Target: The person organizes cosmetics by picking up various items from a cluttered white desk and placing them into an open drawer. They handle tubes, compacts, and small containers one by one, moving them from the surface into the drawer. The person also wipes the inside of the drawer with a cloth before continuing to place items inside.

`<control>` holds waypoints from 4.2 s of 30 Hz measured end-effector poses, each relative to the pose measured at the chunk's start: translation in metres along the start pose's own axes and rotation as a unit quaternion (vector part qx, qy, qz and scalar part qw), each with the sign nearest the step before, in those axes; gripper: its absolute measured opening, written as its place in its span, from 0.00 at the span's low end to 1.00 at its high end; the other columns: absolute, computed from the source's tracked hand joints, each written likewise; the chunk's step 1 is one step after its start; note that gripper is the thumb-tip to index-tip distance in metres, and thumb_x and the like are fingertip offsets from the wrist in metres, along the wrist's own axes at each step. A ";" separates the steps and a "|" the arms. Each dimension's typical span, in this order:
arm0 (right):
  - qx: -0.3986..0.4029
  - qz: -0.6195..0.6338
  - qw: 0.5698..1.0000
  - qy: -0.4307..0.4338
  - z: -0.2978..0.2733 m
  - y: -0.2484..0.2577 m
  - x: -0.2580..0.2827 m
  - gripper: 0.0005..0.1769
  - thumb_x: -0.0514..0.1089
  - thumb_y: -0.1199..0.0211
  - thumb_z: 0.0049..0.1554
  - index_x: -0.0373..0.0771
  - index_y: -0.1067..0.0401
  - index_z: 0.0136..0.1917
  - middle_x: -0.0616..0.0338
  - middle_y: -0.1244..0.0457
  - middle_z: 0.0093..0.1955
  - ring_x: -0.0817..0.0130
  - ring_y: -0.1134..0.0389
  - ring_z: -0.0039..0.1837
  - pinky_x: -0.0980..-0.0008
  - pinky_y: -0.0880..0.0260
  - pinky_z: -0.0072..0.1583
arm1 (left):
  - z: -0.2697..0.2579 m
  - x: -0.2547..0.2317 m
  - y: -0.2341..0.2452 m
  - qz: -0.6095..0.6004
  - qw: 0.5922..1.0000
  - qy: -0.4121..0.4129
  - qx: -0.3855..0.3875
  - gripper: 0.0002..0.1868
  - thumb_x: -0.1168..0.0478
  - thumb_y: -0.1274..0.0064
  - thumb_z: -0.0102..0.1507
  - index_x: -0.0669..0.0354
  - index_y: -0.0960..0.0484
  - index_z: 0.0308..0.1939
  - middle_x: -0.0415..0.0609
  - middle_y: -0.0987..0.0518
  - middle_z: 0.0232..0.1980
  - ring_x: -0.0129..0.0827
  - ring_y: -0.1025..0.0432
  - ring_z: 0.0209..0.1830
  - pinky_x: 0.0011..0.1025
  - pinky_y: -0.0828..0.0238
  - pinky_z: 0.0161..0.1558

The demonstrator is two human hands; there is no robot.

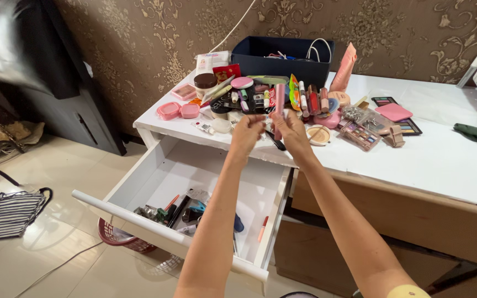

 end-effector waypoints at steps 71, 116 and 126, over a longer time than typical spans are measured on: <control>-0.087 0.086 0.991 0.047 0.003 -0.017 -0.029 0.11 0.42 0.48 0.68 0.34 0.29 0.49 0.61 0.33 0.42 0.76 0.32 0.42 0.72 0.30 0.46 | -0.030 -0.049 -0.002 0.162 0.971 -0.167 -0.058 0.12 0.64 0.35 0.60 0.68 0.21 0.38 0.53 0.14 0.35 0.30 0.18 0.31 0.27 0.21 0.35; -0.263 -0.436 0.839 0.193 -0.033 0.196 0.049 0.14 0.39 0.34 0.62 0.40 0.21 0.61 0.48 0.36 0.46 0.57 0.34 0.48 0.58 0.33 0.51 | 0.008 -0.018 -0.174 0.157 0.928 -0.272 0.200 0.17 0.66 0.44 0.64 0.65 0.21 0.56 0.58 0.16 0.51 0.42 0.19 0.51 0.34 0.22 0.54; -0.127 -0.066 0.985 0.091 -0.020 0.058 0.019 0.03 0.37 0.39 0.64 0.38 0.29 0.52 0.65 0.34 0.41 0.79 0.34 0.41 0.79 0.36 0.42 | -0.011 -0.044 -0.070 0.088 0.976 -0.128 0.151 0.23 0.62 0.38 0.61 0.65 0.21 0.59 0.49 0.15 0.45 0.28 0.18 0.38 0.26 0.22 0.37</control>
Point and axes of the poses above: each hand's wrist, its own z-axis towards the middle knuckle, its own y-axis out of the back of the hand, x = y × z, the point moved 5 cm from there along z, towards the middle knuckle
